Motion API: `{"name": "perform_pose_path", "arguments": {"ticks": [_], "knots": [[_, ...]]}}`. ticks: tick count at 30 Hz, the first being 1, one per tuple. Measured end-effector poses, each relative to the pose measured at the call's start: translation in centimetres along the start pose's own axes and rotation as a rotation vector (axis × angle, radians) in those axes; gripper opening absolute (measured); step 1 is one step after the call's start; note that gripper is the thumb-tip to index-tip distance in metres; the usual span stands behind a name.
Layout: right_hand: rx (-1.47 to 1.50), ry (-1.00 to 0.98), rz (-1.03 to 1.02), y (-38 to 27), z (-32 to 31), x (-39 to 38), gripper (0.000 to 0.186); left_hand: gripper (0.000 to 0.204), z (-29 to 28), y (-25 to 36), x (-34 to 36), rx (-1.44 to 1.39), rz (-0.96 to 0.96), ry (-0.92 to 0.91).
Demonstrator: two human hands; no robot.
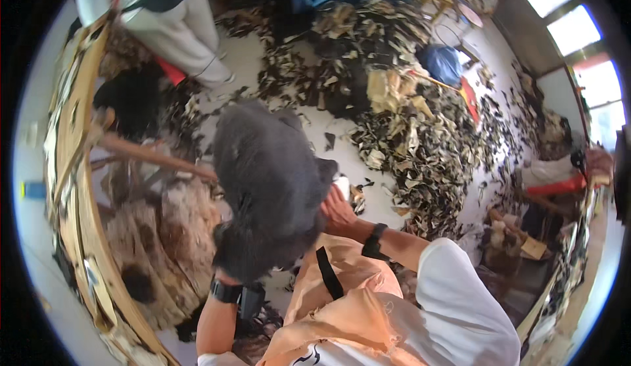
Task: Cutting and trimming processed leather hides into specific shapes on a workshop table.
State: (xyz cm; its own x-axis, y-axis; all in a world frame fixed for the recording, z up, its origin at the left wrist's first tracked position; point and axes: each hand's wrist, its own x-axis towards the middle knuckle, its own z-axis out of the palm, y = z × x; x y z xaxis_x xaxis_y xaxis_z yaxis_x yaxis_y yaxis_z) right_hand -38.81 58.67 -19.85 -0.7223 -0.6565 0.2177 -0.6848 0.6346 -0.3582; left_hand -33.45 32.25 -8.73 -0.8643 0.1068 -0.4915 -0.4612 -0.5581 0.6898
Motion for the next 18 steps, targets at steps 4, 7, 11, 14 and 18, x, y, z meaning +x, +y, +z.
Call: {"name": "perform_pose_path", "arguments": {"ticks": [4, 7, 11, 14, 18], "knots": [[-0.014, -0.176, 0.444, 4.0, -5.1, -3.4, 0.071, 0.035, 6.7, -1.0, 9.3, -0.089, -0.146, -0.027], [-0.124, -0.184, 0.670, 6.4, -6.1, -4.8, 0.083, 0.037, 9.1, -0.5, 14.1, 0.148, -0.203, -0.034], [-0.237, -0.126, 0.631, 10.7, -4.2, -4.4, 0.070, 0.044, 2.0, -2.9, 18.1, 0.438, -0.217, 0.158], [-0.149, -0.155, 0.720, 12.9, -2.7, -5.1, 0.056, 0.038, -0.7, -1.8, 15.5, 0.203, -0.249, 0.252], [-0.002, -0.235, 0.736, 12.6, -2.3, -3.9, 0.047, 0.039, -10.2, -1.0, 6.6, 0.154, -0.174, 0.375]]}}
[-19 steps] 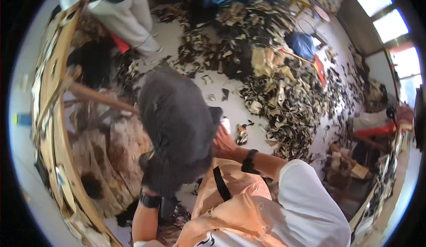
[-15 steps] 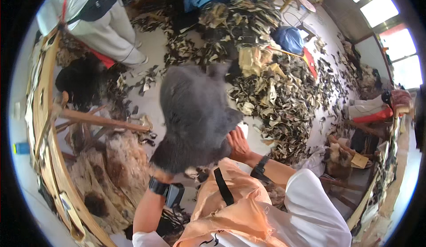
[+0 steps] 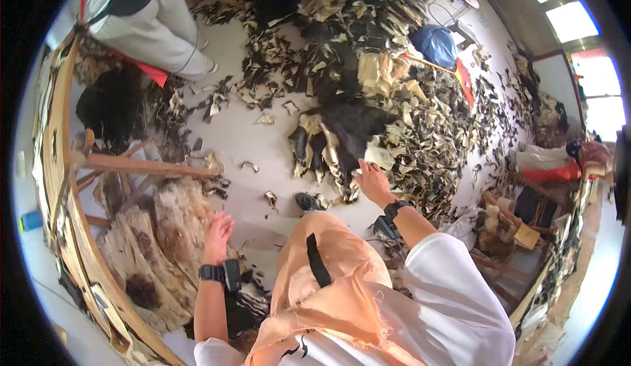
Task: Cutting and trimming processed leather hides into specific shapes on a workshop table.
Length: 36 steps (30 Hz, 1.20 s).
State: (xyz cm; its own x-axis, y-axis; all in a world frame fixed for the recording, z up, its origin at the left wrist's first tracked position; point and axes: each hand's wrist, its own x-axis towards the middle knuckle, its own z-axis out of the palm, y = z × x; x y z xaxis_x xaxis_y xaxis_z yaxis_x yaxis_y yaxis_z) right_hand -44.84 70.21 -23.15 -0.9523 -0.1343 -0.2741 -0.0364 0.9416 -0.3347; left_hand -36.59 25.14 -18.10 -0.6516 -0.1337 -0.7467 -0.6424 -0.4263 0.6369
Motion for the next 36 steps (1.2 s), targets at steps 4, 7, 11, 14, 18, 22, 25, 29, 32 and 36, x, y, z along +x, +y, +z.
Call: {"name": "perform_pose_path", "arguments": {"ticks": [4, 7, 11, 14, 18, 22, 25, 29, 32, 36], "knots": [[-0.023, -0.208, 0.068, -1.8, 0.4, -0.1, 0.046, 0.037, -9.5, -4.2, -6.6, -0.143, 0.006, 0.264], [-0.070, -0.429, 0.079, -4.9, 0.4, 0.5, 0.046, 0.036, -13.4, -6.6, -11.6, -0.277, 0.028, 0.426], [-0.074, -0.394, -0.171, -10.8, 3.0, 2.9, 0.041, 0.031, -16.1, -7.7, -18.7, -0.284, 0.117, 0.601], [-0.392, -0.312, -0.747, -16.7, 5.3, 4.8, 0.020, 0.026, -15.7, -6.7, -23.8, -0.165, 0.252, 0.697], [-0.135, -0.273, -0.587, -28.7, 3.9, 4.0, 0.031, 0.021, -15.1, -3.0, -28.3, -0.211, 0.375, 0.611], [0.046, -0.384, -0.805, -41.7, 2.8, 3.0, 0.032, 0.020, -16.4, -2.3, -33.0, -0.265, 0.518, 0.665], [0.323, -0.271, -1.136, -50.9, 0.7, -0.4, 0.023, 0.019, -16.3, -1.9, -36.9, -0.250, 0.539, 0.664], [0.403, -0.340, -1.404, -60.4, -2.0, -4.3, 0.022, 0.017, -15.9, -2.3, -39.0, -0.387, 0.555, 0.649], [0.246, -0.316, -1.636, -64.9, -1.8, -5.1, 0.022, 0.017, -16.1, -2.3, -39.9, -0.433, 0.556, 0.723], [0.291, -0.398, -1.825, -70.4, -1.4, -6.1, 0.023, 0.018, -17.0, -1.4, -39.8, -0.469, 0.520, 0.888]]}}
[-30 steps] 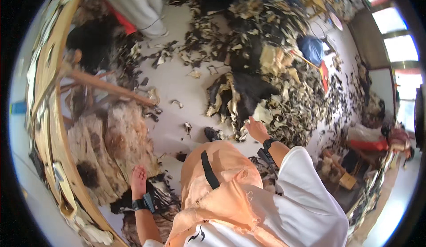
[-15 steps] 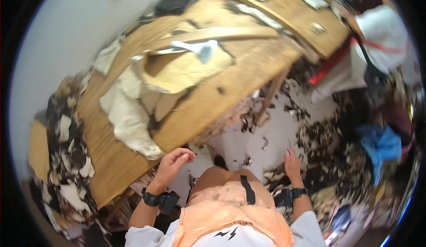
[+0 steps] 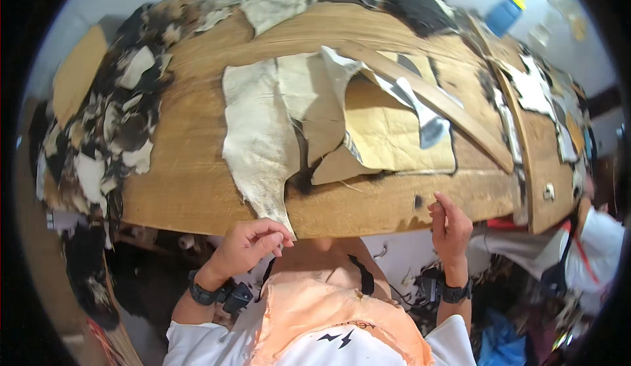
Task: Cutting and trimming processed leather hides into specific shapes on a workshop table.
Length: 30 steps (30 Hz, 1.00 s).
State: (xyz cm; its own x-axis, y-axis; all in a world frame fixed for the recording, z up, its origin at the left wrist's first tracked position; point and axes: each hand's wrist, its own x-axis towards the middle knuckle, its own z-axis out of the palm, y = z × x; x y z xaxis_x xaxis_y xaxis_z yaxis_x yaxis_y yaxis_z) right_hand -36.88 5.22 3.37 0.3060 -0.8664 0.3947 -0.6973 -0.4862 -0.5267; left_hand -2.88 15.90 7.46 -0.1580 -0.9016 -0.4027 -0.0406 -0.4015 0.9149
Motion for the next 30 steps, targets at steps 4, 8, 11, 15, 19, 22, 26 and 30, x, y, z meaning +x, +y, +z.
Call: {"name": "perform_pose_path", "arguments": {"ticks": [4, 8, 11, 15, 19, 22, 26, 30], "knots": [[0.048, -0.059, -0.156, 0.6, -0.5, 4.3, 0.025, 0.016, 1.1, 0.6, -0.4, -0.085, 0.020, 0.167], [0.056, -0.103, -0.235, 0.4, 0.5, 7.3, 0.026, 0.017, 0.2, 1.6, -1.1, -0.031, -0.028, 0.278], [0.085, -0.089, -0.274, -0.8, 1.5, 8.8, 0.026, 0.016, -2.0, 4.4, -2.8, -0.012, -0.068, 0.463], [0.085, -0.052, -0.285, -3.1, 2.2, 10.0, 0.027, 0.016, -8.1, 7.9, -5.3, 0.173, -0.030, 0.616], [-0.025, 0.031, -0.261, -6.7, 1.7, 10.4, 0.029, 0.017, -16.8, 13.7, -4.5, 0.407, 0.019, 0.587], [-0.051, 0.084, -0.239, -11.6, 2.7, 10.6, 0.032, 0.019, -23.8, 20.0, -3.7, 0.581, 0.134, 0.495], [0.005, 0.062, -0.265, -17.7, 4.9, 11.4, 0.032, 0.021, -28.9, 28.8, 4.4, 1.024, 0.300, 0.434], [0.015, -0.030, -0.064, -20.9, 8.9, 13.2, 0.025, 0.020, -26.0, 22.5, 17.4, 1.114, 0.437, -0.021]]}}
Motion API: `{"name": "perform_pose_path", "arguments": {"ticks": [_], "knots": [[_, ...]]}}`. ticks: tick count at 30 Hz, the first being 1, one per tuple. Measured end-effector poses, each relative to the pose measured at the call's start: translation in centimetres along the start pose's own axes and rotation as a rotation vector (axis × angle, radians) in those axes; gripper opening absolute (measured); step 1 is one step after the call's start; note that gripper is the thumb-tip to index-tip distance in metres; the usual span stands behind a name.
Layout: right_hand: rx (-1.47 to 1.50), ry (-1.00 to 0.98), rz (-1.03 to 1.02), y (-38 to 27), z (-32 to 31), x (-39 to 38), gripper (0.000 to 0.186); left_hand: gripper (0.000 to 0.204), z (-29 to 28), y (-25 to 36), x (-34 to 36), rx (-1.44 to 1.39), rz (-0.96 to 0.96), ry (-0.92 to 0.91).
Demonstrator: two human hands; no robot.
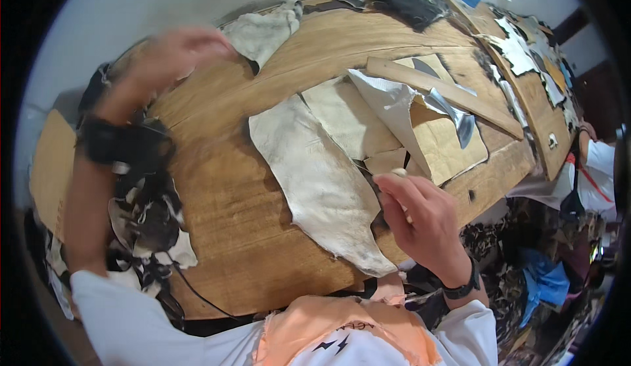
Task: Cutting and trimming processed leather hides into specific shapes on a workshop table.
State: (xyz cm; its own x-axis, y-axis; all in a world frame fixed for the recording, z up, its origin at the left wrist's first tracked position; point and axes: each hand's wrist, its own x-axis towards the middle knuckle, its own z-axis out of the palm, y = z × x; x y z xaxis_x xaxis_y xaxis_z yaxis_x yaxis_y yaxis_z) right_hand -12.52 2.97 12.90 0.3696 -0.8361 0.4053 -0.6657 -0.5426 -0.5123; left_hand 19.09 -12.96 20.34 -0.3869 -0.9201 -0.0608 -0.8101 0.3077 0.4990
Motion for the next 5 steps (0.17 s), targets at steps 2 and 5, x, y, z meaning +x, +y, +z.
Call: {"name": "perform_pose_path", "arguments": {"ticks": [2, 5], "knots": [[0.010, -0.021, 0.058, -0.6, 1.6, 1.0, 0.022, 0.024, 7.8, -8.2, 1.6, 0.130, 0.597, 0.145], [-0.080, -0.169, 0.183, 0.1, 3.7, 1.4, 0.018, 0.028, 11.4, -1.3, 0.8, 0.093, 0.063, -0.114]]}}
